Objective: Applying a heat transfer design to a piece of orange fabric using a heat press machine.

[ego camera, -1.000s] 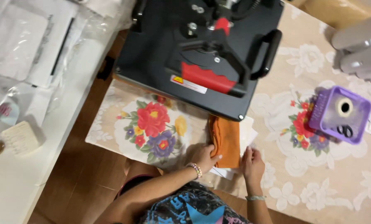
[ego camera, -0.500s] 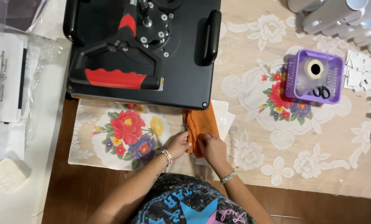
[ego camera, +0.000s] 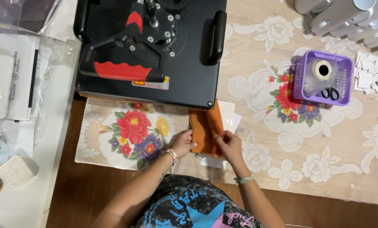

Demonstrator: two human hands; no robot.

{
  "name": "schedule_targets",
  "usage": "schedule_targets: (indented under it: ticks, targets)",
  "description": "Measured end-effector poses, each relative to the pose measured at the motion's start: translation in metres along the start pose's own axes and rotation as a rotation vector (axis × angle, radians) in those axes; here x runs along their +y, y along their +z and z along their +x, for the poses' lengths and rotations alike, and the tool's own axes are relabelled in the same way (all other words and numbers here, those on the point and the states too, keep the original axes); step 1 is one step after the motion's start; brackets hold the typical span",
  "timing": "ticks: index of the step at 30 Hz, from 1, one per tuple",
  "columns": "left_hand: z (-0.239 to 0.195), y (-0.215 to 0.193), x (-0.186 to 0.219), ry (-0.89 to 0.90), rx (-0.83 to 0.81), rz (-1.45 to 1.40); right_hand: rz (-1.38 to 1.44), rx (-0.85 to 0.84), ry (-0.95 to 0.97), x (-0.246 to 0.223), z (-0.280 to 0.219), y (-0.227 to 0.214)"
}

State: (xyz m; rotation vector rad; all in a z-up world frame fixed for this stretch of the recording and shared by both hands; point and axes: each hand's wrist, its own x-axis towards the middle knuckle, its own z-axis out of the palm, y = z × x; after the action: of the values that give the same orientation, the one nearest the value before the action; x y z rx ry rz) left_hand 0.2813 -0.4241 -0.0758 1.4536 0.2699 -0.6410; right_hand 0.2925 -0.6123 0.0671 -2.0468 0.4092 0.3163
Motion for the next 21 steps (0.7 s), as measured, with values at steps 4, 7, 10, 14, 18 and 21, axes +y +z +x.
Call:
schedule_targets:
  ticks: [4,7,10,14,18,21]
  targets:
    - [-0.025,-0.023,0.020,-0.068,0.055,0.001,0.155,0.219,0.075,0.096,0.033,-0.054]
    - [-0.012,-0.035,-0.009,-0.013,0.076,0.029,0.122,0.337,0.186,0.115,0.029,-0.084]
    - [-0.026,-0.047,0.005,-0.027,0.072,-0.032,-0.355,0.408,0.004,0.073,0.003,-0.087]
    - [-0.046,-0.064,0.019,-0.054,0.101,0.011,-0.489,0.417,-0.481,0.023,-0.013,-0.050]
    - [-0.099,-0.073,0.111,0.194,0.144,0.367,-0.730,-0.074,-0.736,0.012,-0.012,-0.012]
    - [-0.162,-0.070,0.229,0.711,0.295,0.495,-0.891,-0.222,-0.922,0.034,-0.009,0.016]
